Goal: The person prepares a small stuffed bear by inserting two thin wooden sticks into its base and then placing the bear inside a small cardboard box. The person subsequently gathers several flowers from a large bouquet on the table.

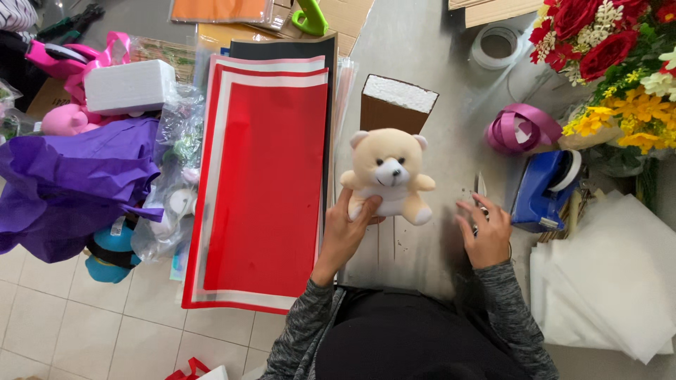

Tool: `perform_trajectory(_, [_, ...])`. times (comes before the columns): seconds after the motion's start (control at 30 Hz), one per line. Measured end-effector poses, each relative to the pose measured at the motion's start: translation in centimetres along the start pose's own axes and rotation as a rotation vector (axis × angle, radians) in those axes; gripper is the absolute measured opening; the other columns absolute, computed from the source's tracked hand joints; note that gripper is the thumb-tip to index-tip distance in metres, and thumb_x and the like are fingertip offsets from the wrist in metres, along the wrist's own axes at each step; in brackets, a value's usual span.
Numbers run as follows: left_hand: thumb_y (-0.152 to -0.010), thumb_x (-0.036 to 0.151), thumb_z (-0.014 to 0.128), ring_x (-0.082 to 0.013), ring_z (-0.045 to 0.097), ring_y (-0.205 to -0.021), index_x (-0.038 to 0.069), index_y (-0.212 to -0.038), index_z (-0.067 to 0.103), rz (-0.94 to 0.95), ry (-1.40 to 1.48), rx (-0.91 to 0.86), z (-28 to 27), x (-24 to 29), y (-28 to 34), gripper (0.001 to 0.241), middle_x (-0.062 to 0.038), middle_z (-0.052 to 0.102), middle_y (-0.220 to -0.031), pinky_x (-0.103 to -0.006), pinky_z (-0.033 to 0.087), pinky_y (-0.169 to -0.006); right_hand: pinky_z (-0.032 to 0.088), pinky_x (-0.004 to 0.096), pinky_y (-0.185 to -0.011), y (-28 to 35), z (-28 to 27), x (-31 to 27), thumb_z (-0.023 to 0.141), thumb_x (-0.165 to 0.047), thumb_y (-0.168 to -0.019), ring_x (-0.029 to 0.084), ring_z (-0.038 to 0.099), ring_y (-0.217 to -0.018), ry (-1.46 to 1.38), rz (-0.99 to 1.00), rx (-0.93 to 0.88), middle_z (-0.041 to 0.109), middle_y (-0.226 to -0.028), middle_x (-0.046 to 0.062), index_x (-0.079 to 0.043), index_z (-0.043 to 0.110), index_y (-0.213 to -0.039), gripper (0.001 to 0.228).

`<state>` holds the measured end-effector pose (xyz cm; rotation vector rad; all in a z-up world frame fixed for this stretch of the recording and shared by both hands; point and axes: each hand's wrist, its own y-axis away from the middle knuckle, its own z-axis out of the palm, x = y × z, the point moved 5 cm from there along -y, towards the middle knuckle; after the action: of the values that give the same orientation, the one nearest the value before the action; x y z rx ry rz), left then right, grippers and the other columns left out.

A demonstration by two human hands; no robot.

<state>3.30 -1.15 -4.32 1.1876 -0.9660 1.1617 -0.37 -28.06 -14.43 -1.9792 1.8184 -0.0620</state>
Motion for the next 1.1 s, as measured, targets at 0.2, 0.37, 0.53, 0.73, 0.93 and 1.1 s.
perform_trajectory(0.2, [-0.085, 0.025, 0.067, -0.0255, 0.069, -0.068, 0.003, -0.118, 0.056, 0.116, -0.209, -0.032, 1.0, 2.0, 1.5, 0.041, -0.021, 0.068, -0.076, -0.0388, 0.06, -0.061, 0.048, 0.032, -0.089, -8.1, -13.9, -10.3, 0.065, -0.017, -0.088, 0.028, 0.056, -0.11, -0.761, 0.042, 0.213, 0.056, -0.116, 0.017, -0.004, 0.065, -0.107, 0.023])
perform_trajectory(0.37, [-0.083, 0.03, 0.068, -0.028, 0.071, -0.066, 0.007, -0.108, 0.058, 0.208, -0.374, -0.027, 0.9, 2.1, 2.3, 0.036, -0.019, 0.069, -0.07, -0.0376, 0.055, -0.057, 0.036, 0.042, -0.101, -10.5, -13.6, -13.7, 0.075, -0.021, -0.068, 0.029, 0.039, -0.126, -1.39, 0.109, -0.063, 0.026, -0.146, 0.023, -0.01, 0.017, -0.143, 0.095])
perform_trajectory(0.53, [-0.087, 0.026, 0.065, -0.0349, 0.069, -0.062, 0.004, -0.105, 0.057, 0.363, -0.55, 0.069, 1.0, 2.2, 3.0, 0.029, -0.021, 0.067, -0.071, -0.0406, 0.055, -0.054, 0.044, 0.034, -0.093, -9.9, -11.9, -14.0, 0.072, -0.017, -0.069, 0.022, 0.051, -0.111, -1.399, 0.206, -0.193, 0.048, -0.126, 0.018, -0.005, 0.022, -0.143, 0.09])
perform_trajectory(0.73, [-0.089, 0.019, 0.061, -0.0376, 0.066, -0.065, 0.005, -0.108, 0.058, 0.474, -0.639, 0.175, 2.1, 3.2, 4.2, 0.024, -0.018, 0.065, -0.071, -0.0396, 0.055, -0.057, 0.05, 0.031, -0.083, -8.4, -8.9, -12.7, 0.071, -0.02, -0.074, 0.02, 0.056, -0.096, -1.307, 0.287, -0.023, 0.051, -0.115, 0.015, -0.002, 0.036, -0.127, 0.066])
perform_trajectory(0.93, [-0.084, 0.033, 0.067, -0.036, 0.068, -0.072, 0.007, -0.109, 0.057, 0.197, -0.431, 0.107, -0.8, -2.1, 3.0, 0.038, -0.02, 0.067, -0.077, -0.0459, 0.053, -0.064, 0.041, 0.044, -0.094, -9.6, -5.7, -12.2, 0.083, -0.033, -0.055, 0.028, 0.051, -0.107, -1.383, 0.202, -0.396, 0.042, -0.125, 0.018, -0.007, 0.028, -0.137, 0.102])
perform_trajectory(1.1, [-0.078, 0.042, 0.071, -0.0252, 0.069, -0.072, 0.009, -0.107, 0.061, 0.042, -0.266, 0.159, -2.8, -3.8, 2.0, 0.045, -0.017, 0.069, -0.079, -0.0393, 0.055, -0.069, 0.041, 0.045, -0.093, -13.7, -0.8, -7.0, 0.066, -0.025, -0.081, 0.03, 0.045, -0.114, -1.335, 0.179, -0.389, 0.034, -0.138, 0.018, -0.011, 0.019, -0.145, 0.08])
